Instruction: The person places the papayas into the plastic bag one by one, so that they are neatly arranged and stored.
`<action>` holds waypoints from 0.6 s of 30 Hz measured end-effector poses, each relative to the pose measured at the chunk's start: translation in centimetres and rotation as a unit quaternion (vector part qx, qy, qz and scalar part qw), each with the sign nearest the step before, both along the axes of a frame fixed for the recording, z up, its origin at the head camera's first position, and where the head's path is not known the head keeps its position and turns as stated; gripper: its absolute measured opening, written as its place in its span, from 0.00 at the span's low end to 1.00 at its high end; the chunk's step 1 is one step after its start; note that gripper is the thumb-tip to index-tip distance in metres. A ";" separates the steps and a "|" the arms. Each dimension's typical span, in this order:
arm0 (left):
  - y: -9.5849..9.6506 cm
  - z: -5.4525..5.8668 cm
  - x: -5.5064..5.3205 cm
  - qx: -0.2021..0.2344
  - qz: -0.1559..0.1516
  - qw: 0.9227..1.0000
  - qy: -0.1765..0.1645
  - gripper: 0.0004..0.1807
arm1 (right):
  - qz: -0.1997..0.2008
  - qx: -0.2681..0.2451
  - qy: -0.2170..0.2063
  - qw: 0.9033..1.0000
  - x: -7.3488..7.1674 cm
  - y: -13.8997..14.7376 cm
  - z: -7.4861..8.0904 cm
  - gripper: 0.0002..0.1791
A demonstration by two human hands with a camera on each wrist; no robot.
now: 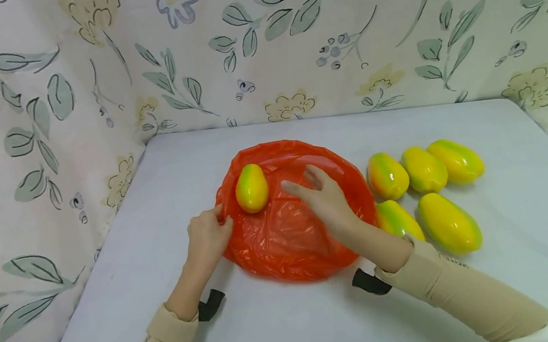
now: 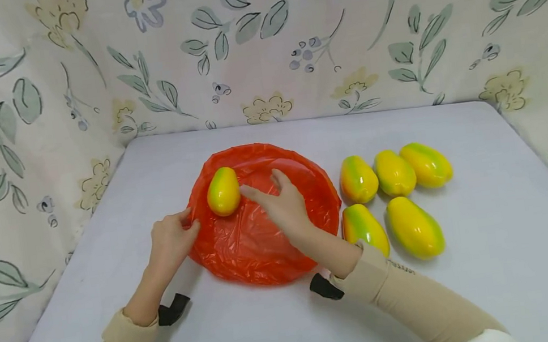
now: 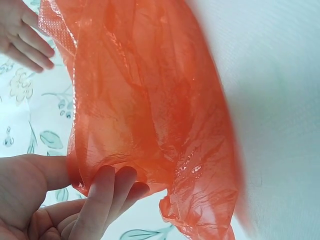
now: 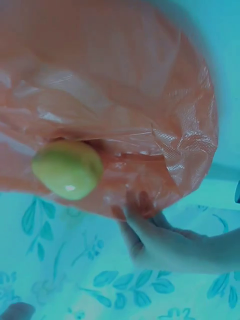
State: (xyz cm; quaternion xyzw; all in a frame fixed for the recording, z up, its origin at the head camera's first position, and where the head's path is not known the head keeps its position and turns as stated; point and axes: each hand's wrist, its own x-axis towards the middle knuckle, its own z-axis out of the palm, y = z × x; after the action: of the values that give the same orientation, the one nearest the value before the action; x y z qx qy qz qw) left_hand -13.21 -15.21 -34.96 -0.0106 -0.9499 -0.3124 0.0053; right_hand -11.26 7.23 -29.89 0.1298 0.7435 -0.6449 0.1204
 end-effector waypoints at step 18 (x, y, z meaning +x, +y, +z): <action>-0.2 -0.2 -0.1 0.008 0.000 1.000 -0.010 0.23 | -0.053 0.043 0.077 0.995 4.9 10.9 1.2 0.44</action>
State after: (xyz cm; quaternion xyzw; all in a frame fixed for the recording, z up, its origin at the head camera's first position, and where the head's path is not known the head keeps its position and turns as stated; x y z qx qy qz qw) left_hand -13.30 -15.42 -35.12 -0.0074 -0.9473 -0.3202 -0.0041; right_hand -6.38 18.10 -28.68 0.1240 0.7695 -0.6261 0.0228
